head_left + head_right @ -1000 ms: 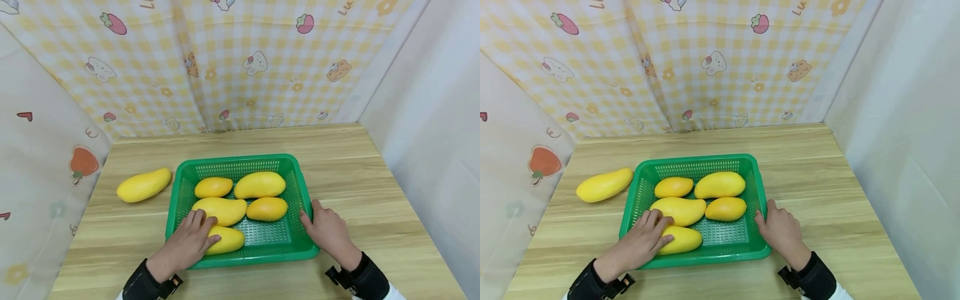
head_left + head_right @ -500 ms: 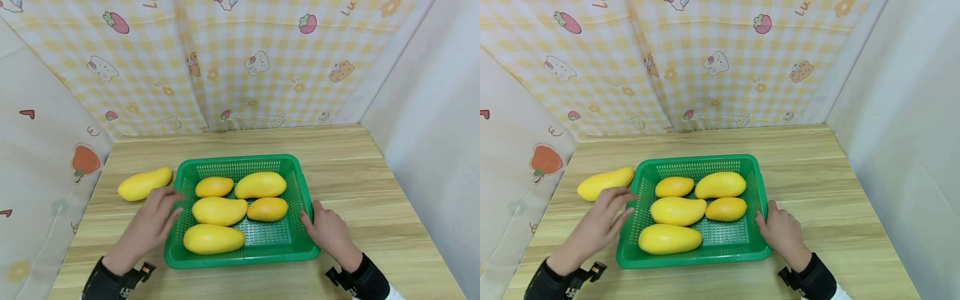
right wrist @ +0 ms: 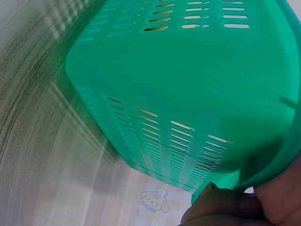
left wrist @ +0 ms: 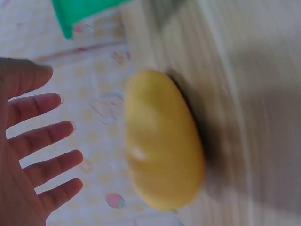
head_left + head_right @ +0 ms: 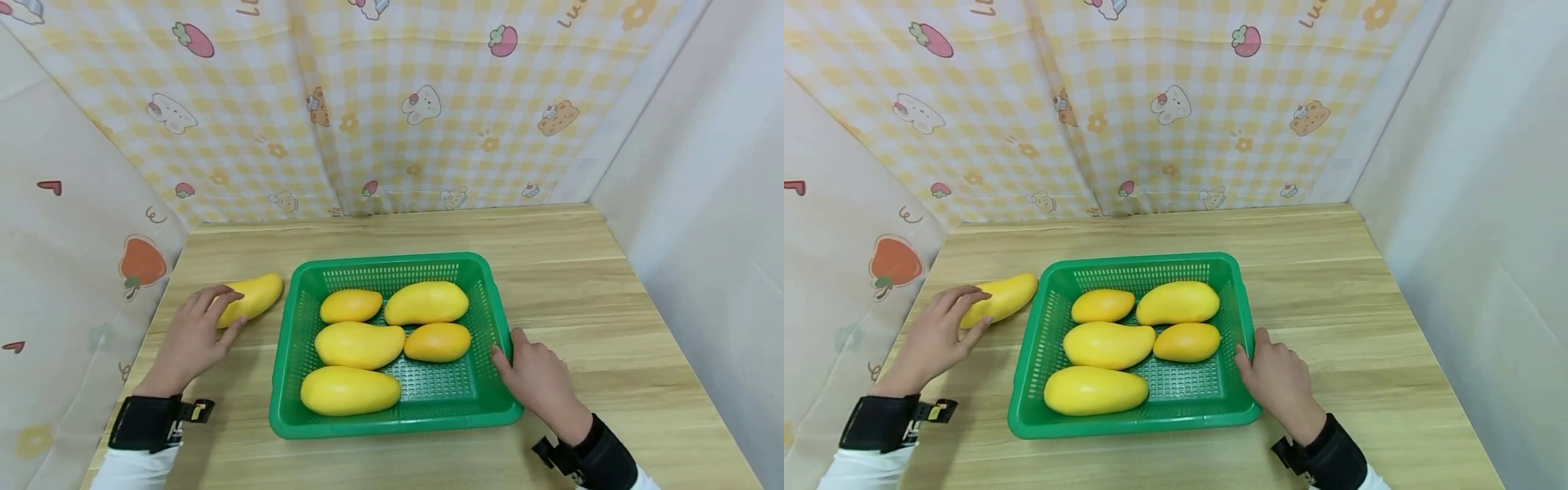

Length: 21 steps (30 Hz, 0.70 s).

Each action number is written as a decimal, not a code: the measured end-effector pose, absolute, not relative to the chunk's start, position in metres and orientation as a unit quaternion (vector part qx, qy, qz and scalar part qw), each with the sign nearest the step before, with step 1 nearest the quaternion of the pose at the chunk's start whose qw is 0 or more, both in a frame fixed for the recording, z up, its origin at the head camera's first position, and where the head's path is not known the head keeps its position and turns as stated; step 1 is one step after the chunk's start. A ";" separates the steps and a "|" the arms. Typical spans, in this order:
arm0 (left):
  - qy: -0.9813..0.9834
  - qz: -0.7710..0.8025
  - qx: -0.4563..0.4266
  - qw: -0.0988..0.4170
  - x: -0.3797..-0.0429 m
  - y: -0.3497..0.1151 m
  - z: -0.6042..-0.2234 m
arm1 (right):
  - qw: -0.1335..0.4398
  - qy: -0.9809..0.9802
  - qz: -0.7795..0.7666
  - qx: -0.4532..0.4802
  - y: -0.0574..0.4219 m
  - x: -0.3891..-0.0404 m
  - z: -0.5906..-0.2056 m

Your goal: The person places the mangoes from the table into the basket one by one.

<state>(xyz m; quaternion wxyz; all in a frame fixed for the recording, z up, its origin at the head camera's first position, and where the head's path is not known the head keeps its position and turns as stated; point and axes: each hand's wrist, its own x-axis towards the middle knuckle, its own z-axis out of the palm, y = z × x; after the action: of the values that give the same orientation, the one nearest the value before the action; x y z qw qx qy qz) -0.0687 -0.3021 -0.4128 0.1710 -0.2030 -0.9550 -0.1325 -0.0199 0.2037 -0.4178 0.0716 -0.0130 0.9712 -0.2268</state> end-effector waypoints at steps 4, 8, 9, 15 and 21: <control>-0.968 -0.125 -0.161 0.143 -0.074 -0.312 -0.422 | 0.066 0.972 -0.223 -0.017 0.204 -0.020 -0.418; -0.976 -0.125 -0.128 0.127 -0.077 -0.318 -0.429 | 0.068 0.972 -0.225 -0.017 0.204 -0.020 -0.419; -0.977 -0.125 -0.121 0.122 -0.077 -0.318 -0.431 | 0.069 0.972 -0.226 -0.017 0.204 -0.020 -0.419; -0.987 -0.111 -0.079 0.088 -0.076 -0.320 -0.436 | 0.067 0.972 -0.224 -0.016 0.204 -0.021 -0.419; -0.990 -0.086 -0.055 0.096 -0.071 -0.317 -0.431 | 0.068 0.973 -0.222 -0.013 0.204 -0.021 -0.419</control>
<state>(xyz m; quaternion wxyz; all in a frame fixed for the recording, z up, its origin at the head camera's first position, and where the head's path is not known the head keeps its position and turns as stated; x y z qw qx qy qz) -0.0706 -0.3169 -0.4312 0.0957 -0.0554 -0.9901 -0.0862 -0.0209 0.2037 -0.4189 0.0681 -0.0134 0.9727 -0.2216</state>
